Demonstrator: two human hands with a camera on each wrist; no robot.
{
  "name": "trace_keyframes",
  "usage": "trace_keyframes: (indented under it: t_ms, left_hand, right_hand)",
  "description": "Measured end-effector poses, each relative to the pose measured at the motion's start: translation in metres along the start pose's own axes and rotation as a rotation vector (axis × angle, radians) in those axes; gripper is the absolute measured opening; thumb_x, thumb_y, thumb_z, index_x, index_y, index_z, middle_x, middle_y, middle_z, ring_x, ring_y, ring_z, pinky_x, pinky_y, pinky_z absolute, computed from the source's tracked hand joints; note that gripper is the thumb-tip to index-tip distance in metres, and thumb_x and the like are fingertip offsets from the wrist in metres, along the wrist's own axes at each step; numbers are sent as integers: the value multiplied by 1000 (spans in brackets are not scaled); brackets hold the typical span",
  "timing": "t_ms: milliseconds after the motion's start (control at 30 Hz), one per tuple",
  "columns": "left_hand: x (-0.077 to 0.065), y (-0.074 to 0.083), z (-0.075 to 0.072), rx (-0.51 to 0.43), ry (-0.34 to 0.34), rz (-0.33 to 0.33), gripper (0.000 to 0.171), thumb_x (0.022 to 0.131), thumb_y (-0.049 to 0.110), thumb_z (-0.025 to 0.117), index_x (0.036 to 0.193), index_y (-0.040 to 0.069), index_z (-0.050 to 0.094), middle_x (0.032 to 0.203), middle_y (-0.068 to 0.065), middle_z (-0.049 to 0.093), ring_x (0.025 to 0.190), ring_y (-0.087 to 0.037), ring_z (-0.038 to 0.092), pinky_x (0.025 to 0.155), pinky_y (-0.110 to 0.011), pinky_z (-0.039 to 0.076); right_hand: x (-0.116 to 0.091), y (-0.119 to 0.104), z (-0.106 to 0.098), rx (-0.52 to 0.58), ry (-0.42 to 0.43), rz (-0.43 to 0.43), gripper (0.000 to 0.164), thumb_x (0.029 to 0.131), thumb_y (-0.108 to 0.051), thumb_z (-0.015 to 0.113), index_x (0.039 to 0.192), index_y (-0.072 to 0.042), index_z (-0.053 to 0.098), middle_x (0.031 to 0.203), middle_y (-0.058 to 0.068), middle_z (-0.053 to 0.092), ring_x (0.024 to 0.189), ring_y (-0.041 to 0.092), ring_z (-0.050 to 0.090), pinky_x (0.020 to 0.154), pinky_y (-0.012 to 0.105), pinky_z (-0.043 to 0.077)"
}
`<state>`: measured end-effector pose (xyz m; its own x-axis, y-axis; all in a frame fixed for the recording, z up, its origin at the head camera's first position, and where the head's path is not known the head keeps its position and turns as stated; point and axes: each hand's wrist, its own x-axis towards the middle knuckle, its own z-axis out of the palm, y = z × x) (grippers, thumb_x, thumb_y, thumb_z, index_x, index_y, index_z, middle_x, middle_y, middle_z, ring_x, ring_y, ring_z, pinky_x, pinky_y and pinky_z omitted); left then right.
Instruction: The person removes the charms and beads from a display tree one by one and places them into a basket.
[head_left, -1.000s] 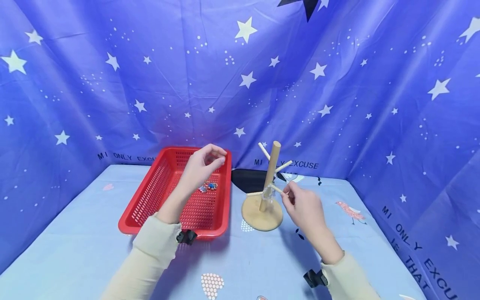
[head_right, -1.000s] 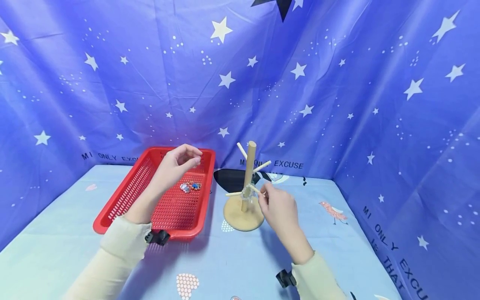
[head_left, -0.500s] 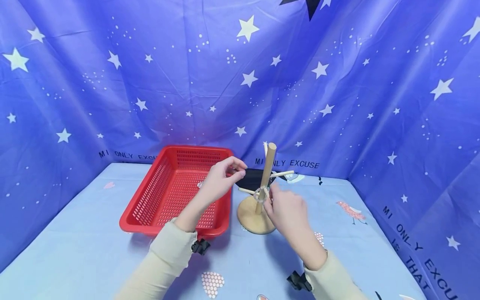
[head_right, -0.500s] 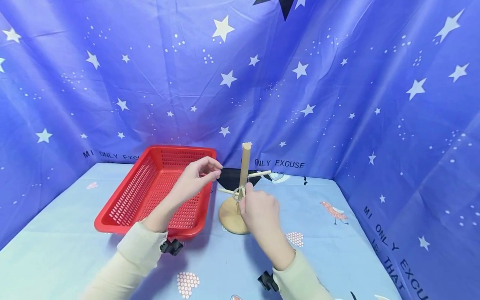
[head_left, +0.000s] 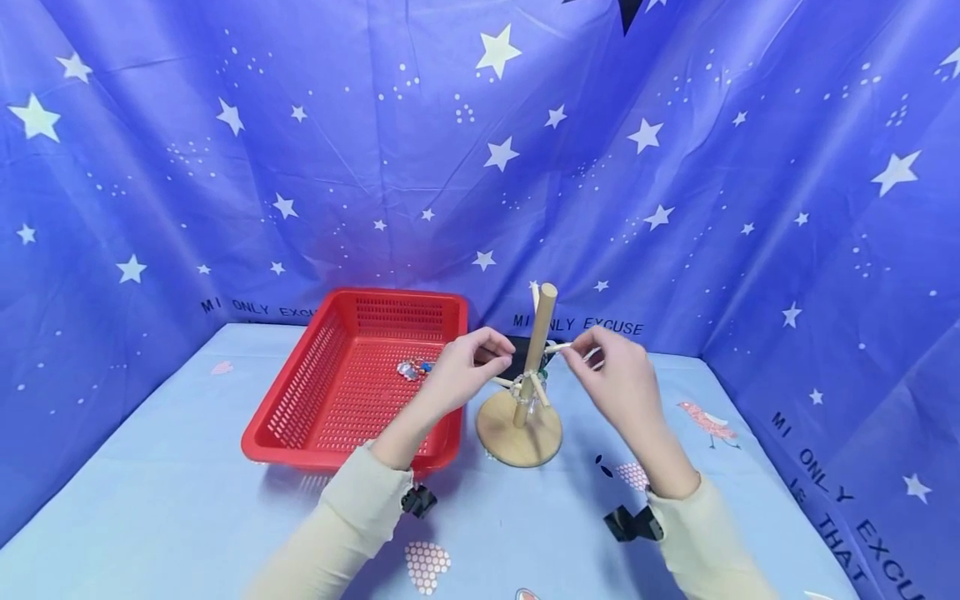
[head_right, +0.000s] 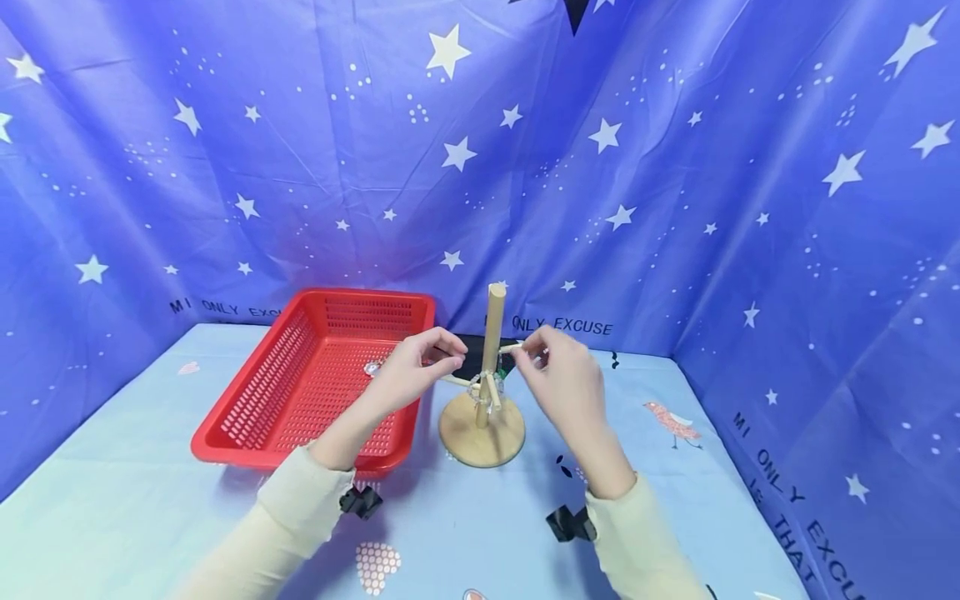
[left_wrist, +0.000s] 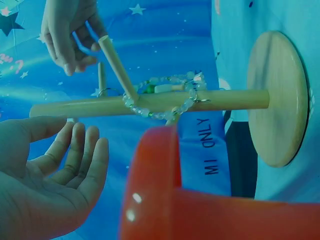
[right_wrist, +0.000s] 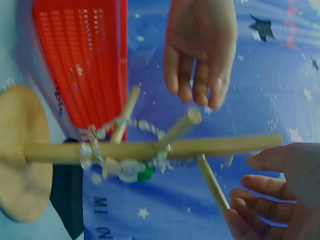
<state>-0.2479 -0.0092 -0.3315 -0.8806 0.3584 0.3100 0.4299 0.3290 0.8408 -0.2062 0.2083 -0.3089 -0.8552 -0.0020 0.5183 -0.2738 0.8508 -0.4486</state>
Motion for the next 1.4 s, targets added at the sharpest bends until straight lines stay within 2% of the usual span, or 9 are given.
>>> trace_keyframes:
  t_ms: [200, 433, 500, 567, 700, 800, 900, 1033, 1400]
  left_hand:
    - [0, -2, 7, 20, -31, -18, 14, 94, 11, 66, 107, 8, 68, 105, -7, 73, 95, -20, 70, 84, -30, 57]
    - [0, -3, 14, -17, -64, -43, 14, 94, 10, 65, 107, 7, 68, 106, -9, 73, 96, -21, 71, 84, -30, 57]
    - [1, -3, 16, -20, -71, -57, 14, 94, 10, 66, 108, 7, 68, 107, -9, 73, 98, -21, 71, 84, -30, 57]
    - [0, -3, 17, -24, -78, -68, 15, 93, 10, 66, 108, 8, 68, 109, -9, 73, 99, -21, 71, 85, -30, 58]
    - [1, -6, 20, -29, -96, -74, 17, 94, 10, 65, 110, 8, 68, 111, -9, 72, 102, -22, 71, 86, -30, 58]
    - [2, -7, 21, -27, -104, -76, 18, 94, 10, 66, 112, 8, 67, 112, -9, 72, 102, -22, 70, 87, -31, 58]
    - [2, -8, 22, -19, -109, -78, 19, 94, 10, 66, 112, 8, 67, 113, -9, 72, 104, -23, 70, 88, -32, 58]
    - [3, -9, 24, -17, -109, -80, 20, 93, 9, 66, 113, 7, 67, 114, -10, 72, 105, -24, 70, 90, -33, 58]
    - [3, -10, 29, -28, -123, -101, 19, 92, 7, 66, 111, 5, 67, 109, -11, 72, 99, -22, 71, 87, -30, 57]
  right_hand:
    - [16, 17, -1, 59, 114, 2, 14, 93, -21, 70, 97, -7, 71, 98, 12, 70, 84, 29, 72, 73, 46, 59]
    - [21, 34, 6, 145, 71, 45, 20, 94, -22, 68, 105, -5, 71, 108, 14, 69, 93, 32, 72, 80, 47, 60]
    - [20, 39, 8, 171, 45, 60, 22, 95, -23, 67, 108, -5, 71, 109, 14, 70, 94, 30, 72, 81, 44, 60]
    - [20, 44, 9, 215, 19, 80, 23, 97, -23, 65, 110, -4, 71, 110, 15, 71, 93, 23, 71, 80, 34, 60]
    - [19, 50, 10, 421, -46, 134, 25, 98, -19, 63, 112, 1, 70, 107, 16, 72, 85, 6, 70, 77, 19, 58]
    - [19, 53, 10, 596, -87, 183, 28, 98, -15, 63, 114, 8, 67, 98, 6, 72, 80, -1, 69, 77, 17, 58]
    - [19, 54, 10, 675, -105, 216, 31, 97, -13, 63, 117, 11, 64, 90, -12, 69, 80, -4, 69, 79, 18, 58]
    - [19, 54, 9, 698, -115, 224, 31, 97, -10, 63, 117, 14, 63, 86, -20, 67, 80, -2, 70, 80, 19, 58]
    - [19, 53, 9, 688, -118, 219, 30, 98, -9, 62, 115, 15, 63, 89, -15, 66, 81, 0, 70, 79, 19, 58]
